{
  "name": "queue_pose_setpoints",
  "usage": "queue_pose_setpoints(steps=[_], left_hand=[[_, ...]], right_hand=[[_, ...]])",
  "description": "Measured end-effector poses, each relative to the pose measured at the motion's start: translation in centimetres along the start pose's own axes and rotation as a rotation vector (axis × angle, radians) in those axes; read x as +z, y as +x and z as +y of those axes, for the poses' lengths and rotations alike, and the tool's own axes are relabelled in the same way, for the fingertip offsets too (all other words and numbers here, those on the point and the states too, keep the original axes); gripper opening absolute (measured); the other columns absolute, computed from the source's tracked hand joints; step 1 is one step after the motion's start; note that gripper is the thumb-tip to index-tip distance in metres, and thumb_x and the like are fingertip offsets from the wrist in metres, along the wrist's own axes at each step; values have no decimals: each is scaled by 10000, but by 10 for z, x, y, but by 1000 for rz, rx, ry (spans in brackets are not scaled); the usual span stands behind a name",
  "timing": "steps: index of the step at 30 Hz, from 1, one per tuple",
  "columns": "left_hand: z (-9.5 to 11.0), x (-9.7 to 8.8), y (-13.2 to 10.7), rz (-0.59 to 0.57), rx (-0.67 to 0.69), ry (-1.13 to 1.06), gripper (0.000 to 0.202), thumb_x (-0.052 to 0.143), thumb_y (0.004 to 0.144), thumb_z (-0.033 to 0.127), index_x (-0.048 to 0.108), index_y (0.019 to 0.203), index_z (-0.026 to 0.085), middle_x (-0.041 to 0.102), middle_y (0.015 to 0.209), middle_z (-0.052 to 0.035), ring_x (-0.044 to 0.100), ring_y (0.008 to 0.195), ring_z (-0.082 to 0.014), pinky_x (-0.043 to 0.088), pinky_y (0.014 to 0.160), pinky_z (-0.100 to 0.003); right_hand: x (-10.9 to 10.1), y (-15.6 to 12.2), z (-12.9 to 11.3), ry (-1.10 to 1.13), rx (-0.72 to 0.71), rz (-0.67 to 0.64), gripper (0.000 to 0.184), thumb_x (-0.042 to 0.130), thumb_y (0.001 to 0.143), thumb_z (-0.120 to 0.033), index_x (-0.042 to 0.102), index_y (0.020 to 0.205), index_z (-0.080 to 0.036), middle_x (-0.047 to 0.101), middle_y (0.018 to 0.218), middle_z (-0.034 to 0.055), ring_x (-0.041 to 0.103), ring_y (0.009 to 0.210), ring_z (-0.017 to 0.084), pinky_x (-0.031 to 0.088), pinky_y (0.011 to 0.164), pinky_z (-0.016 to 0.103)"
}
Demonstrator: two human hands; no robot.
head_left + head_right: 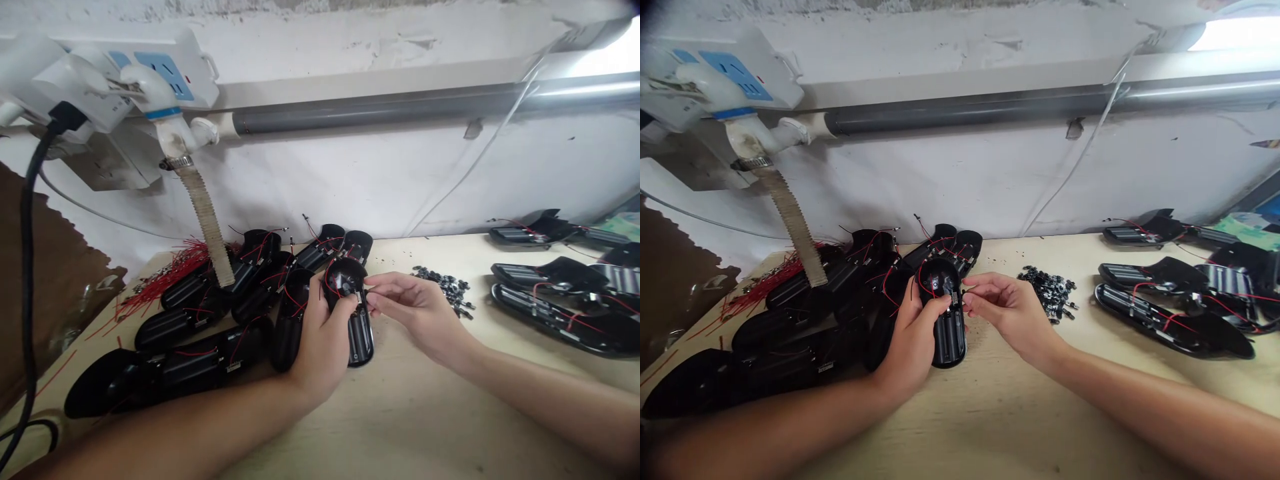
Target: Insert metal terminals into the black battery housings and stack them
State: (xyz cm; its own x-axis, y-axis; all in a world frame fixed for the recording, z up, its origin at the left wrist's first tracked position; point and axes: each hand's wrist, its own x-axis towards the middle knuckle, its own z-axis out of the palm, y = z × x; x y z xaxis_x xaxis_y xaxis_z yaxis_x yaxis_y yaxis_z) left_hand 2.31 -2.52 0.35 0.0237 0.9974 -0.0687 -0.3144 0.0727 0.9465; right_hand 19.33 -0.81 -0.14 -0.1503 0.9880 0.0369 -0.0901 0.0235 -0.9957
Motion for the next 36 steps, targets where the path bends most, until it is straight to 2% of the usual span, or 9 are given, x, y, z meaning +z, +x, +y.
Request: queue_pose_setpoints(steps=[6, 8, 11, 17, 21, 27, 32, 36], left_hand=[[0, 0, 0, 11, 33, 40, 282, 662, 926, 246, 585, 1196, 230, 698, 1048, -18, 692, 860, -175, 583, 755, -296], [-1, -1, 1, 26, 53, 82, 298, 668, 925, 246, 594, 1213, 232, 702, 1104, -31, 695, 979, -202, 586, 835, -318], [-3, -3, 1, 34, 102, 160, 297, 665, 944, 238, 614, 1237, 230, 704, 1219, -55, 663, 1200, -245, 554, 1029, -370], [-5, -6, 3, 27, 208, 269, 306, 634, 992, 221, 617, 1298, 235, 691, 1346, -64, 604, 1331, -250, 423, 1215, -429], [-7, -8, 4, 35, 220, 339, 333, 626, 1003, 231, 604, 1335, 230, 674, 1387, -74, 586, 1348, -261, 389, 1229, -457], [-10, -8, 3, 21, 219, 352, 364, 631, 1012, 242, 584, 1373, 254, 665, 1418, -60, 576, 1367, -252, 384, 1229, -445], [-11, -8, 2, -19, 182, 325, 367, 627, 1025, 238, 560, 1386, 244, 679, 1393, -76, 620, 1323, -263, 465, 1149, -437], [-11, -8, 2, -36, 193, 333, 346, 621, 1014, 207, 563, 1354, 234, 699, 1335, -73, 625, 1320, -263, 457, 1153, -438]], right_hand=[[1, -1, 1, 42, 41, 7, 239, 964, 799, -407, 871, 928, -229, 805, 820, 46, 727, 730, 167, 634, 726, 331], [1, -1, 0, 48, 58, 12, 246, 978, 779, -410, 880, 913, -229, 805, 810, 51, 720, 707, 168, 631, 698, 326], [0, -1, -2, 24, 76, 17, 245, 1008, 730, -387, 894, 889, -240, 809, 788, 54, 717, 689, 169, 631, 685, 318], [1, -5, -7, -12, 104, 29, 248, 1004, 720, -414, 921, 912, -280, 854, 884, 72, 771, 748, 191, 662, 754, 336], [2, -7, -8, -45, 70, 43, 213, 971, 767, -404, 924, 943, -294, 858, 892, 67, 786, 765, 203, 658, 768, 350], [1, -7, -8, -99, 43, 5, 206, 928, 815, -403, 883, 914, -228, 851, 898, 75, 759, 761, 196, 642, 761, 354], [-1, -8, -4, -100, 42, -4, 332, 879, 870, -422, 717, 1060, -203, 818, 806, 54, 762, 739, 207, 621, 751, 372], [1, -10, -3, -161, -50, -24, 298, 809, 921, -370, 585, 1057, -227, 783, 747, 25, 736, 732, 200, 578, 702, 348]])
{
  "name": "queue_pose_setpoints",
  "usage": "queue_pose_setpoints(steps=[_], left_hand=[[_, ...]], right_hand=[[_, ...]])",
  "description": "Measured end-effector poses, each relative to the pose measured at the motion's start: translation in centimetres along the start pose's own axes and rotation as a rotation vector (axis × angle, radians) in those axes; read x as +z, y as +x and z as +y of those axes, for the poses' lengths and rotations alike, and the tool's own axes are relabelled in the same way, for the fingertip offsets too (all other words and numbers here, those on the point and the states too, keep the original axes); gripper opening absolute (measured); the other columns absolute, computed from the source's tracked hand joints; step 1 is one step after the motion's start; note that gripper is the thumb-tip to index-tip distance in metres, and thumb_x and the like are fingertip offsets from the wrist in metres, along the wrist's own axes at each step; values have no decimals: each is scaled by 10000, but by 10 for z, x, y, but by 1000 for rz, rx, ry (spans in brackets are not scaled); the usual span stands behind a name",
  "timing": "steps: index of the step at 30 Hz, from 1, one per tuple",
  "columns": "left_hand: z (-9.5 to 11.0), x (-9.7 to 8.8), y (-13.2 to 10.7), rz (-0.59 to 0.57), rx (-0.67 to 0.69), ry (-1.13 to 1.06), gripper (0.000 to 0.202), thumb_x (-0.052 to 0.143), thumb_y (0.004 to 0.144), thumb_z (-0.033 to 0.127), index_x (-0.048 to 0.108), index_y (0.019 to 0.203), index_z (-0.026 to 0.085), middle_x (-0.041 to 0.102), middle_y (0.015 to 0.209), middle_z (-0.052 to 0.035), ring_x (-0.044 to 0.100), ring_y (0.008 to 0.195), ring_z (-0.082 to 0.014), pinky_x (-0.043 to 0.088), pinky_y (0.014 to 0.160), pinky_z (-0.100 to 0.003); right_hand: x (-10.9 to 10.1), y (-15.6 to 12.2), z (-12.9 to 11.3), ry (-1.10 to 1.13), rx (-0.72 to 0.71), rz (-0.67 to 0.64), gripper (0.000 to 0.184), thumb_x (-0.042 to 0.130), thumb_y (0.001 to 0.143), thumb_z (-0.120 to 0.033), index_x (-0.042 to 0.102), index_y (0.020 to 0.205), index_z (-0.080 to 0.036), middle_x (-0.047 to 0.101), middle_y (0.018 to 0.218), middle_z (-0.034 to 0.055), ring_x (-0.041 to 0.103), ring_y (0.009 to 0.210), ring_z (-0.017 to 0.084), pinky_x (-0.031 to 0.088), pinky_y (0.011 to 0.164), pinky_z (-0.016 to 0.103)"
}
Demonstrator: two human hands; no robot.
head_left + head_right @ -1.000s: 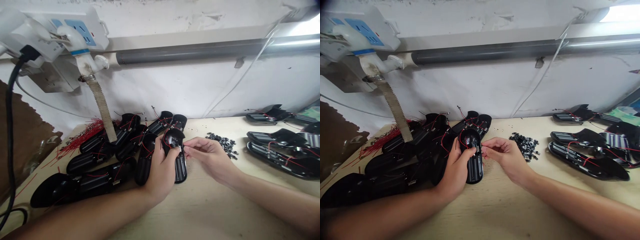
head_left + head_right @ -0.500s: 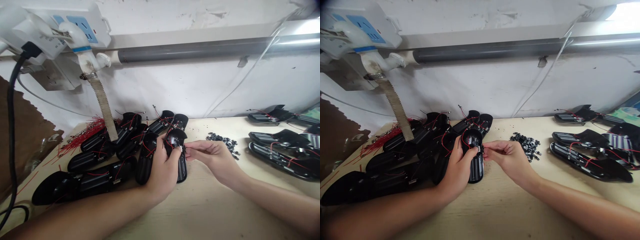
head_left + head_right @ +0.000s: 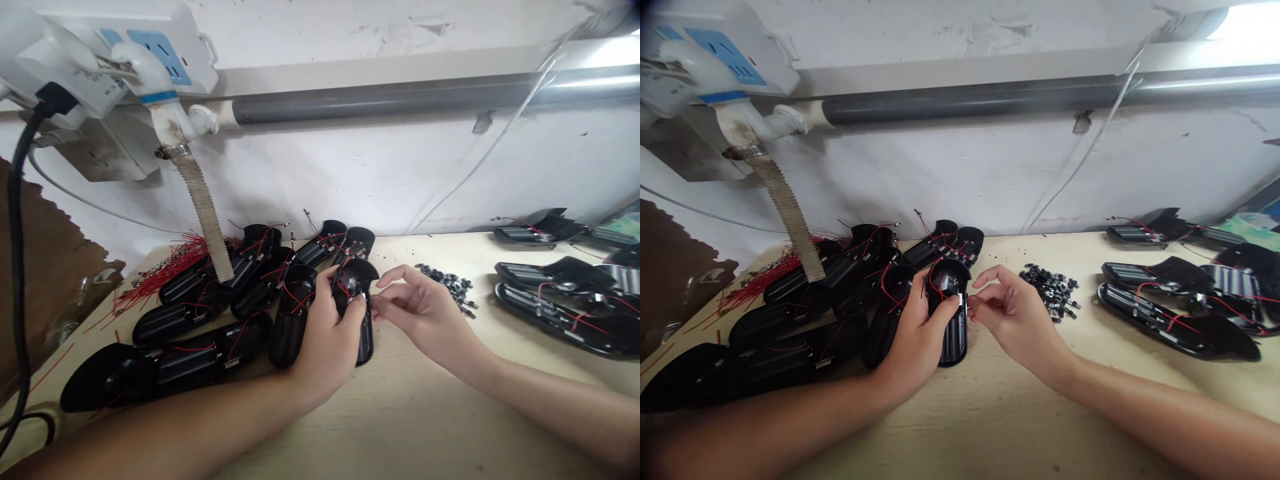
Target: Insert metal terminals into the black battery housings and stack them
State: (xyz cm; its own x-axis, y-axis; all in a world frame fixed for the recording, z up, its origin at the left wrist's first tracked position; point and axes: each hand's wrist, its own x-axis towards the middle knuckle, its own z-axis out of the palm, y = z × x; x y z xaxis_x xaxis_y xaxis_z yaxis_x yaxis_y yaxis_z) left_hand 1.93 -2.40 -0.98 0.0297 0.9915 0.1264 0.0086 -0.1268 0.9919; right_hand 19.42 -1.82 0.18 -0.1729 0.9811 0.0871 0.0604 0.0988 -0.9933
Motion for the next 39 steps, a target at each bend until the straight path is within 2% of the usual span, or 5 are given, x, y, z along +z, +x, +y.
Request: queue_pose_setpoints(steps=[8, 13, 29, 35, 39], left_hand=[[2, 1, 1, -9, 68, 53, 345, 620, 997, 166, 592, 1338, 216, 709, 1317, -82, 637, 1303, -259, 448, 1158, -436], [5, 1, 2, 12, 49, 40, 375, 669, 931, 153, 588, 1293, 203, 700, 1278, -73, 643, 1250, -245, 465, 1116, -412], [11, -2, 7, -69, -16, -190, 154, 711, 893, 179, 704, 1046, 195, 750, 1048, -28, 683, 1043, -219, 515, 934, -344], [9, -6, 3, -176, -110, -248, 163, 665, 908, 261, 668, 1059, 199, 686, 1027, -24, 616, 1005, -213, 506, 938, -366], [12, -10, 0, -342, 26, -230, 380, 701, 903, 282, 609, 1268, 228, 658, 1242, -49, 588, 1214, -259, 470, 1105, -432]], right_hand=[[0, -5, -1, -256, -224, -14, 209, 673, 990, -230, 520, 1131, -244, 708, 790, -1, 677, 721, 174, 513, 655, 328], [-3, -5, -1, -209, -317, -85, 218, 644, 1013, -161, 503, 1149, -256, 610, 862, -15, 597, 744, 137, 496, 669, 298], [-15, 11, 10, 154, -196, -274, 199, 764, 1040, -300, 580, 1001, -236, 557, 903, -4, 476, 745, 124, 375, 659, 306], [-17, 12, 11, 226, -183, -339, 242, 776, 1029, -307, 577, 1165, -288, 568, 966, 3, 538, 835, 160, 452, 739, 335], [-17, 12, 9, 148, -240, -285, 517, 819, 980, -334, 568, 1431, -367, 586, 1151, 36, 579, 988, 199, 535, 880, 381]])
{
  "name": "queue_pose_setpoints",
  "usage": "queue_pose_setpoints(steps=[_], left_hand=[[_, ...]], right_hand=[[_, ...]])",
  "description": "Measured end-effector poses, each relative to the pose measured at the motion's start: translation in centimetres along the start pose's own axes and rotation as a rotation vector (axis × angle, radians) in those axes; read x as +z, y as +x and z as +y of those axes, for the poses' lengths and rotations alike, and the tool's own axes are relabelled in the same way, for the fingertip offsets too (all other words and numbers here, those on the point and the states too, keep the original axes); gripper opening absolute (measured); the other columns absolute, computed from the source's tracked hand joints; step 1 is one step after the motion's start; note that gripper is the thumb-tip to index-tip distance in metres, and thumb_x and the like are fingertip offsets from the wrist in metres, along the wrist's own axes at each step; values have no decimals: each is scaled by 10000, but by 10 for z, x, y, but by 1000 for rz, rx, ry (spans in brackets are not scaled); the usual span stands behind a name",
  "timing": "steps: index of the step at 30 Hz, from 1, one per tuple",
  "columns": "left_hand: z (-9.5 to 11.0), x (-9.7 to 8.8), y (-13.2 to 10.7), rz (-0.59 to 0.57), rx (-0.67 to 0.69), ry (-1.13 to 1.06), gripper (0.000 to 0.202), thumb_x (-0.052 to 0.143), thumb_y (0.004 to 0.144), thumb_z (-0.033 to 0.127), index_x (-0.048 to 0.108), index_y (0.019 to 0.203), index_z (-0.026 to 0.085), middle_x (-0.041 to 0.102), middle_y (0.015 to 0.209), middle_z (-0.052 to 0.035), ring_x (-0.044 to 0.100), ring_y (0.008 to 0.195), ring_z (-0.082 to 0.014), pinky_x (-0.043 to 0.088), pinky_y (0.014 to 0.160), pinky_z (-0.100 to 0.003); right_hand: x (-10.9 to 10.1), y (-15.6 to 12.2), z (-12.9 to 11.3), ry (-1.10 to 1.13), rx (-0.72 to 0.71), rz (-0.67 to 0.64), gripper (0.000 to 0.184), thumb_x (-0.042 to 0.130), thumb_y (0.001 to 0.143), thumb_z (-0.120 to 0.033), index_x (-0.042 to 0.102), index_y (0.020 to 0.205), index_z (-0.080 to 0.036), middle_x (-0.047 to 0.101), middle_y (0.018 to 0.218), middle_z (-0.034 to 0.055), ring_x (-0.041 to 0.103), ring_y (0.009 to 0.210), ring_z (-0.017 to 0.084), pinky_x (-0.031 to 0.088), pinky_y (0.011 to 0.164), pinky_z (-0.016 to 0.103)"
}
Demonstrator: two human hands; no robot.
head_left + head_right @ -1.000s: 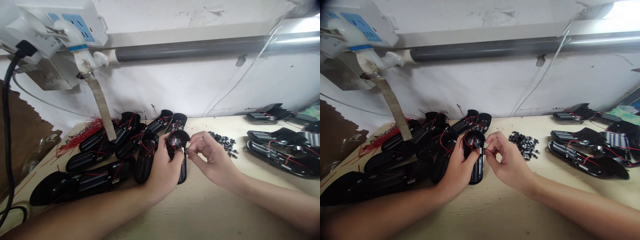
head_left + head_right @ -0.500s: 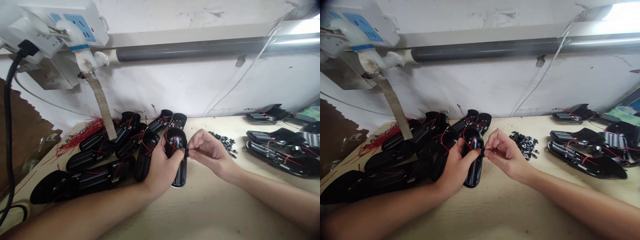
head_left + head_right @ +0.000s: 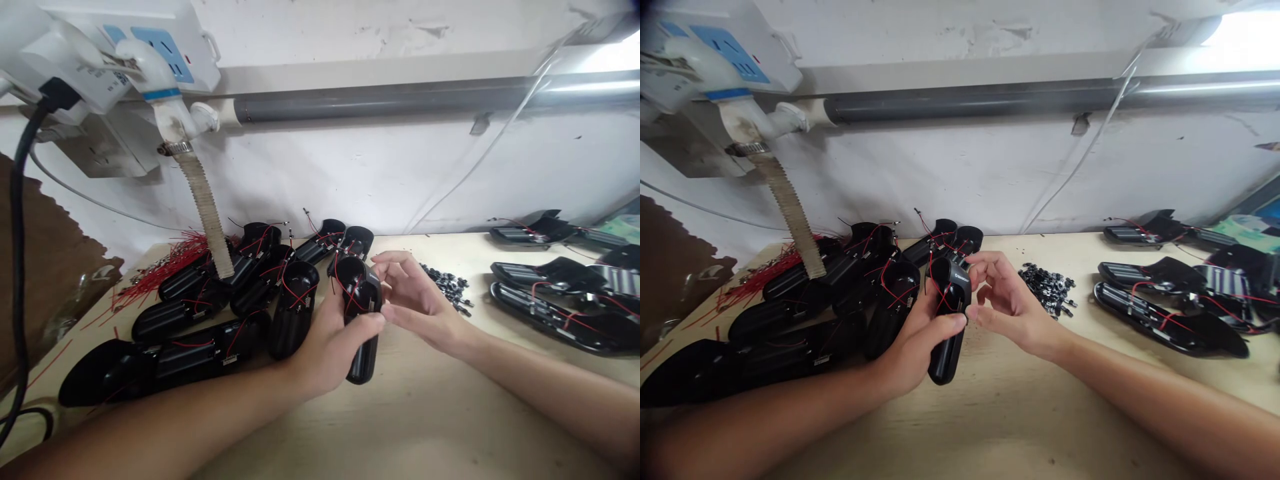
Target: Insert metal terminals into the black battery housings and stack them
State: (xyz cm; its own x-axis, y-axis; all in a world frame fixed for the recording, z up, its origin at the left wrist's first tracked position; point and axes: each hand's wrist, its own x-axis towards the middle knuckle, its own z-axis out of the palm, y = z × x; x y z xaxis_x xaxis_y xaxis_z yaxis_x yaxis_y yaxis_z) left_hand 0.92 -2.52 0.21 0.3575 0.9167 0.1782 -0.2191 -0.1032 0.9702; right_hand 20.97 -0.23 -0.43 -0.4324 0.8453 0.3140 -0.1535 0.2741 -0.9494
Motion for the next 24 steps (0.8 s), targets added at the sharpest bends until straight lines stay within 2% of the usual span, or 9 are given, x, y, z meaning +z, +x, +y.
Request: queue_pose_setpoints(steps=[3, 5, 7, 11, 15, 18, 24], left_hand=[[7, 1, -1, -92, -10, 59, 580, 737, 882, 252, 509, 1414, 248, 632, 1328, -76, 600, 1250, -284, 504, 1088, -468], [11, 3, -2, -121, -58, 71, 678, 734, 885, 231, 417, 1483, 256, 653, 1263, -77, 645, 1149, -272, 561, 974, -450], [13, 5, -1, -131, -73, 66, 681, 733, 894, 226, 391, 1481, 259, 669, 1185, -63, 667, 1054, -252, 581, 881, -418], [8, 6, -1, -124, -29, 68, 618, 744, 896, 205, 431, 1425, 269, 669, 1167, -48, 681, 1048, -237, 579, 863, -383], [3, 4, -2, -118, -58, 114, 612, 717, 892, 201, 435, 1432, 265, 641, 1069, -25, 644, 920, -207, 541, 773, -359], [3, 3, -3, -109, -86, 122, 597, 711, 878, 221, 455, 1417, 250, 629, 1083, -38, 615, 925, -214, 524, 786, -376], [7, 3, -3, -102, -118, 70, 582, 710, 863, 222, 471, 1391, 263, 562, 978, -5, 551, 879, -198, 479, 765, -358]], right_hand=[[0, 1, -4, -79, -2, -42, 638, 815, 967, -356, 552, 1548, -377, 592, 1435, 84, 582, 1287, 279, 513, 1096, 466], [1, 2, -6, -87, 15, -66, 633, 798, 974, -356, 564, 1562, -374, 558, 1568, 93, 554, 1403, 312, 486, 1163, 499], [0, 2, -5, -85, 20, -66, 630, 799, 971, -364, 573, 1559, -375, 580, 1562, 94, 593, 1374, 315, 505, 1158, 507], [-1, 0, 1, -28, 56, -107, 685, 795, 971, -389, 518, 1598, -385, 677, 1374, 96, 667, 1233, 304, 584, 1056, 498], [-1, -3, 4, 123, 146, -197, 784, 787, 984, -357, 417, 1672, -416, 686, 1292, 83, 704, 1122, 279, 632, 933, 454], [2, -4, 2, 189, 185, -216, 784, 777, 999, -331, 396, 1674, -447, 681, 1290, 78, 717, 1039, 252, 639, 853, 417], [8, -5, -5, 177, 168, -179, 720, 769, 1006, -347, 437, 1641, -422, 646, 1333, 92, 694, 1070, 255, 632, 840, 401]])
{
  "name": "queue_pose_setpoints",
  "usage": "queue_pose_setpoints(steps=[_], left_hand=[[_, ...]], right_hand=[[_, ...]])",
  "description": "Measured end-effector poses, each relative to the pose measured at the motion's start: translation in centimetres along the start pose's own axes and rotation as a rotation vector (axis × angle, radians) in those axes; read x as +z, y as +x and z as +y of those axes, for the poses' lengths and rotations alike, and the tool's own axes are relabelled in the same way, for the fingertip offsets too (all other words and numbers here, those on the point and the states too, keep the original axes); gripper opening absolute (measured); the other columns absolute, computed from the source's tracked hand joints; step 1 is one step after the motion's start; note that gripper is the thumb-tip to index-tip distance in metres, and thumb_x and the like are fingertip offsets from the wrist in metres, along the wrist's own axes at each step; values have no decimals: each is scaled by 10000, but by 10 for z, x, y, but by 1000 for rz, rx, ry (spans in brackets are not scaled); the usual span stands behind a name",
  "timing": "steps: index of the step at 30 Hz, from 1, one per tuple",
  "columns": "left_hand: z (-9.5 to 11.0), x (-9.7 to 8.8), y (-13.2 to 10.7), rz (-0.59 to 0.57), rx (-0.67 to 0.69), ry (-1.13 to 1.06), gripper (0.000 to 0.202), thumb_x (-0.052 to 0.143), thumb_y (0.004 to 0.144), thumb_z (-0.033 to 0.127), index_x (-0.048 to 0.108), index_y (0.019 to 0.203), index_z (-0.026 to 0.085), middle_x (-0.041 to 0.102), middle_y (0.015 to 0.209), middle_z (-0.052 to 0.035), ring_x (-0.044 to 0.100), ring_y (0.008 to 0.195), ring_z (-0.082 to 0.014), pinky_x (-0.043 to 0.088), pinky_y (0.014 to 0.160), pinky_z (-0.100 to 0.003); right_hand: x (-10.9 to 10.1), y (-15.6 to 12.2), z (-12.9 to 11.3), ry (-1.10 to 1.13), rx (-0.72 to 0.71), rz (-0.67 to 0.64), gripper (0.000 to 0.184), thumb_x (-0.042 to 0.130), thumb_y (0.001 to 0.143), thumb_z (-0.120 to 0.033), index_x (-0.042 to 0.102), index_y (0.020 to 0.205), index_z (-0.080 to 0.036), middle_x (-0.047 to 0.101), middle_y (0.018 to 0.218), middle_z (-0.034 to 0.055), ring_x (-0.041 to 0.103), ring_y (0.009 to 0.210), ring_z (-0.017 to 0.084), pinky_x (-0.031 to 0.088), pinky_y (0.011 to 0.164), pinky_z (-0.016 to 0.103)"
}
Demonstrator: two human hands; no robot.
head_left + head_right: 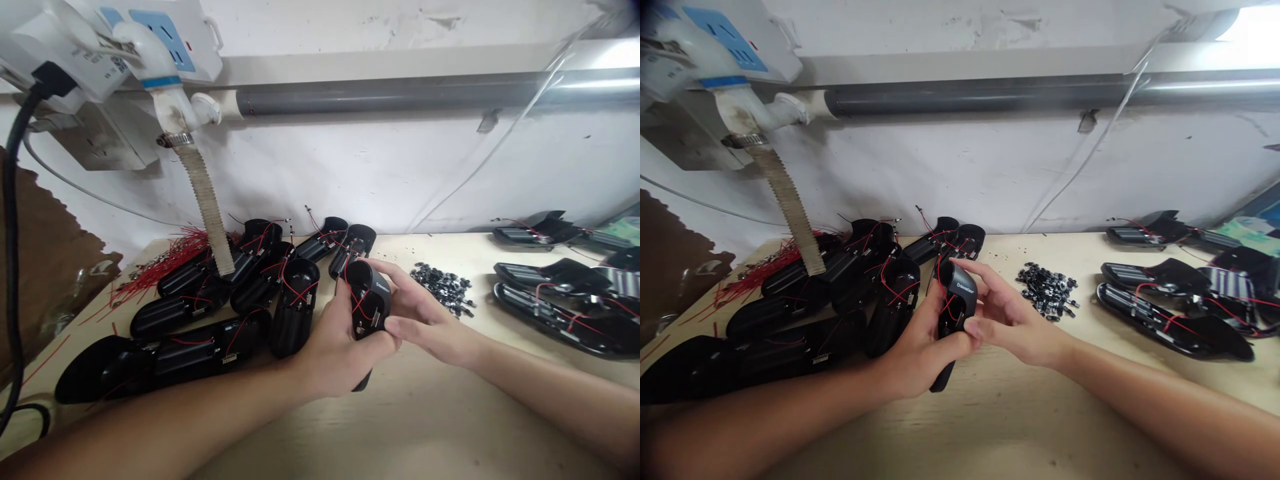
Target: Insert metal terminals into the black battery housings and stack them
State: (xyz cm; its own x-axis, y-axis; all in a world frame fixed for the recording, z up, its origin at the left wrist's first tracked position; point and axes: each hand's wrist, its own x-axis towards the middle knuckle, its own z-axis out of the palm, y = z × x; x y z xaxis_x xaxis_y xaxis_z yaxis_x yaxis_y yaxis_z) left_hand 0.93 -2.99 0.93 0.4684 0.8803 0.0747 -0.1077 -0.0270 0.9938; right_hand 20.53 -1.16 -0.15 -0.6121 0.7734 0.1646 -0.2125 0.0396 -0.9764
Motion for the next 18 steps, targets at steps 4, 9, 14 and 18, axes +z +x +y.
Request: queue_pose_setpoints(steps=[4, 9, 14, 18], left_hand=[[1, 1, 0, -12, -4, -59, 547, 710, 849, 210, 488, 1346, 268, 537, 974, -4, 500, 851, -183, 437, 721, -334], [0, 3, -1, -26, -29, -137, 576, 707, 835, 211, 483, 1362, 277, 534, 977, 0, 468, 807, -163, 400, 689, -324], [2, 2, -1, -32, -41, -163, 563, 729, 781, 207, 493, 1288, 272, 522, 927, 12, 465, 781, -159, 394, 660, -311], [0, 0, 1, -41, -29, -122, 577, 714, 768, 152, 486, 1286, 266, 505, 907, 26, 446, 744, -139, 379, 628, -291]], right_hand=[[4, -1, -2, -64, -26, 25, 704, 757, 1012, -370, 431, 1634, -408, 645, 1313, 95, 680, 1054, 257, 625, 867, 415], [7, -3, -3, -117, -36, 51, 652, 740, 1025, -364, 446, 1603, -423, 638, 1265, 72, 658, 983, 229, 607, 862, 401], [9, -2, -5, -133, -62, 50, 646, 731, 1030, -362, 444, 1608, -412, 640, 1247, 76, 665, 1083, 264, 601, 954, 458], [8, 1, -5, -134, -75, 36, 646, 735, 1026, -370, 454, 1606, -414, 644, 1323, 84, 660, 1141, 273, 596, 988, 476]])
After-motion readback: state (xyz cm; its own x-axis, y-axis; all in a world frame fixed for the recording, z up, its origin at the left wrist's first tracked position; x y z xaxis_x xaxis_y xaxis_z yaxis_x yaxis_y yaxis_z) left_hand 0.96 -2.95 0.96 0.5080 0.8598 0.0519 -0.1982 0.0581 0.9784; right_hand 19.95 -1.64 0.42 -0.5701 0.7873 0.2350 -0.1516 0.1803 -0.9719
